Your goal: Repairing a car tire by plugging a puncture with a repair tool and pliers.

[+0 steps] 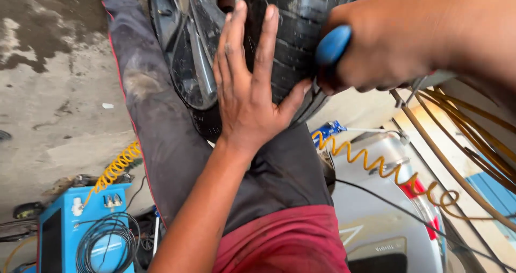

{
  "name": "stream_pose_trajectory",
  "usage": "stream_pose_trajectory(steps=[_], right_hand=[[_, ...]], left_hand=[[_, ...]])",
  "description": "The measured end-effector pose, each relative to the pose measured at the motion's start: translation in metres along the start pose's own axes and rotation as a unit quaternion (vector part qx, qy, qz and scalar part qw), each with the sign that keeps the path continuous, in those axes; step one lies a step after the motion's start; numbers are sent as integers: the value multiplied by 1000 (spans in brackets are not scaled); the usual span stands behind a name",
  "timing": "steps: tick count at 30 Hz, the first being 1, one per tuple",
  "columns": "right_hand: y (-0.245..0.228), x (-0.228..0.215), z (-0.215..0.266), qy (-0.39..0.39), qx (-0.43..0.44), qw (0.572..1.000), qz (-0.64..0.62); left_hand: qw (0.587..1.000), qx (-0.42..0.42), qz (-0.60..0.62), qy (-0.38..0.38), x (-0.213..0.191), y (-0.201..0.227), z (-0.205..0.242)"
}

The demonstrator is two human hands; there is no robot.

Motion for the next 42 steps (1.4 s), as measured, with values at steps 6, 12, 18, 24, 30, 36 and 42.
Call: stream_pose_trajectory(steps=[6,12,18,24,30,36,42], right_hand=[[66,81,-66,-118,-203,929,-287],[51,139,16,67,-214,909,-352],[58,147,59,328,-186,863,-337],[42,137,66,412,-240,809,-344],[34,133,60,398,-212,825,-340],[40,124,59,350,-174,849,-355],[41,107,60,304,-161,875,-340]], left_hand=[[1000,-8,16,-1,-12,-4,-7],[999,-33,33,0,-27,-10,-15],[999,-41,29,-10,-20,-14,-7],[999,-35,12,-12,-15,-14,-3],[999,-34,10,-7,-17,-15,0],[999,-36,18,-4,-18,-16,1],[999,-27,22,4,-18,-16,1]])
Point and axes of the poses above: each hand's wrist, its own z-axis away from the middle knuckle, its own x-axis out of the palm, y = z × x, the point moved 8 cm from there along -z, towards the middle knuckle, and after that the axes turned 5 degrees about x, right-handed, at the moved point
